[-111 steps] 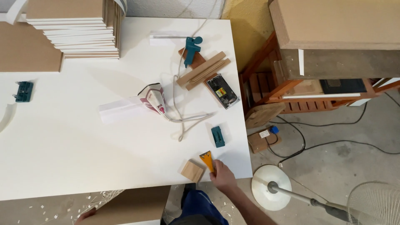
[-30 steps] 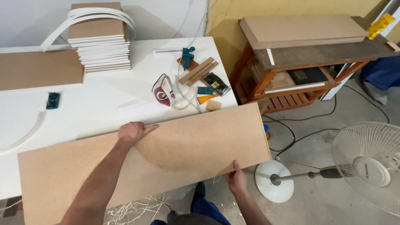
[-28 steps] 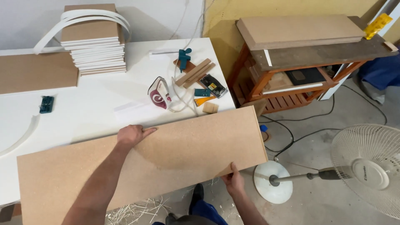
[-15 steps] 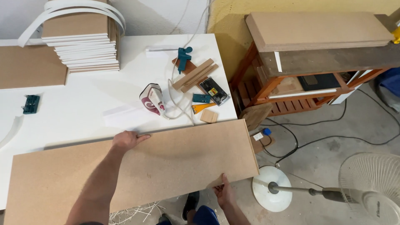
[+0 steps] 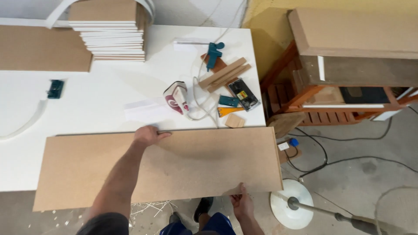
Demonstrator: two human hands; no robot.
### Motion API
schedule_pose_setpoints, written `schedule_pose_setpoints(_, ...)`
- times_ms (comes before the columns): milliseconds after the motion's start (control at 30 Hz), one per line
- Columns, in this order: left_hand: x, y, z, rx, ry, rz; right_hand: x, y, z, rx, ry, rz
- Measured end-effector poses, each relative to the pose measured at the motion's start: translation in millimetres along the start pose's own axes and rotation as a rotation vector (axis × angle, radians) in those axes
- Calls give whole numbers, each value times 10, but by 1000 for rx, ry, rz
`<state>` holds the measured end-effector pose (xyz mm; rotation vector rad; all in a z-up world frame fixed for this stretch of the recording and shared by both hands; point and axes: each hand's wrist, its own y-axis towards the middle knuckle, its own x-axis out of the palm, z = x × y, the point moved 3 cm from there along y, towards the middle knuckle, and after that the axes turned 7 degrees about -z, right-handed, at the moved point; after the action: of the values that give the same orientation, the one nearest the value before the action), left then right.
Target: The person places a rectangular piece of wood on a white workbench and smooths its edges. They use a sanding block and a hand plane to work on the edges of the wood, alternating between the two tools. The person also uses a small orange tool to scrape the edge of the wood.
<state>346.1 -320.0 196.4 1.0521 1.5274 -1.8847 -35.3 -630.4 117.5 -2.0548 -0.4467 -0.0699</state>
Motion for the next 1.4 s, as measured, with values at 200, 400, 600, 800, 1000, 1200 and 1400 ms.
schedule_pose_setpoints(200,270,127,-53,154,0,449,-26,-82,-84,-27,-84,-56)
schedule_pose_setpoints(400,571,-879,-56,299,-360,899,-199,17,-246,-252,-968,-106)
schedule_pose_setpoints(600,1517,-1797,-1916,-263,-411,1197,-459,823,-34,-129,-329,-173)
schedule_pose_setpoints(800,1719,-2202,-3781,-586,-894,536,-403,725,-123,-106,-390,-154)
schedule_pose_setpoints(1000,1875,-1982,-4235,-509,-950,399,-267,420,-205,-98,-212,-168)
schedule_pose_setpoints(1200,1555,-1923,-3863,-681,-1061,319,-253,351,-141,-173,-75,-201)
schedule_pose_setpoints(1400,1654,-2453,-3641,-903,-1065,475,-465,0,46,-243,29,-196)
